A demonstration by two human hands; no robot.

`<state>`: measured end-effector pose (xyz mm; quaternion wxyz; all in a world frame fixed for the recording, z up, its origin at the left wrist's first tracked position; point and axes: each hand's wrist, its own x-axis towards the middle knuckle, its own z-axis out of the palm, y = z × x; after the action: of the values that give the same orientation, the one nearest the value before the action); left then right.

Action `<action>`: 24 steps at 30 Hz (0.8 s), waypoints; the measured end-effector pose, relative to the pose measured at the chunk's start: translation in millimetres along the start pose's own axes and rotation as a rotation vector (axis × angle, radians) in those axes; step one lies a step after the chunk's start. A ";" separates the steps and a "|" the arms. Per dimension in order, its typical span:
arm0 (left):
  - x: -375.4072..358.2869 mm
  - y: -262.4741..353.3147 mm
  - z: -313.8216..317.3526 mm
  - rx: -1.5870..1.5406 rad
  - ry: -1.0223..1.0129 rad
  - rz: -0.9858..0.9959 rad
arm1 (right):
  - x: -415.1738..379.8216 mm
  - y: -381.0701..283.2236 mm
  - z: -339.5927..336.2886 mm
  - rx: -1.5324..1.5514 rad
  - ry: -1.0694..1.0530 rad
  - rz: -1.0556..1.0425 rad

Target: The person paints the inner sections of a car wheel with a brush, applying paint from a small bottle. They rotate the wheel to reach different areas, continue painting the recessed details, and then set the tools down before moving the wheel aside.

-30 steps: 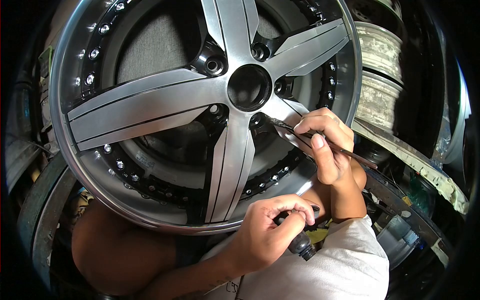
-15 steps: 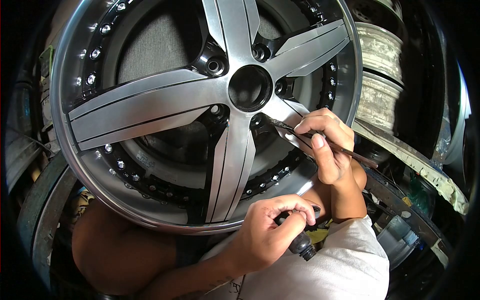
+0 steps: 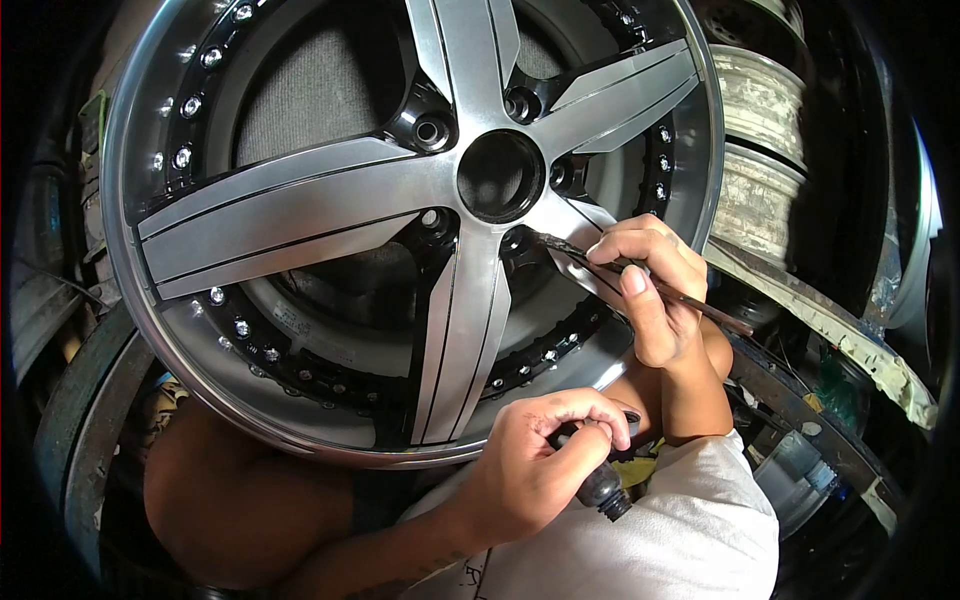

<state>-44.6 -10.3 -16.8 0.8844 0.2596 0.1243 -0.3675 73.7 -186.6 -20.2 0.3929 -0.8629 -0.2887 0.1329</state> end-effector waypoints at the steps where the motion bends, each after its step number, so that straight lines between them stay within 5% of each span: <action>1: -0.7 2.2 -0.3 -0.004 -0.001 -0.020 | 0.2 0.0 0.1 0.004 0.000 -0.001; 24: -0.5 1.5 -0.4 0.005 -0.025 -0.022 | -0.5 1.1 0.8 0.008 0.014 0.006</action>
<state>-43.9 -8.9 -16.4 0.8812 0.2557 0.1154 -0.3807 73.3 -186.9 -21.5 0.3982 -0.8630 -0.2829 0.1291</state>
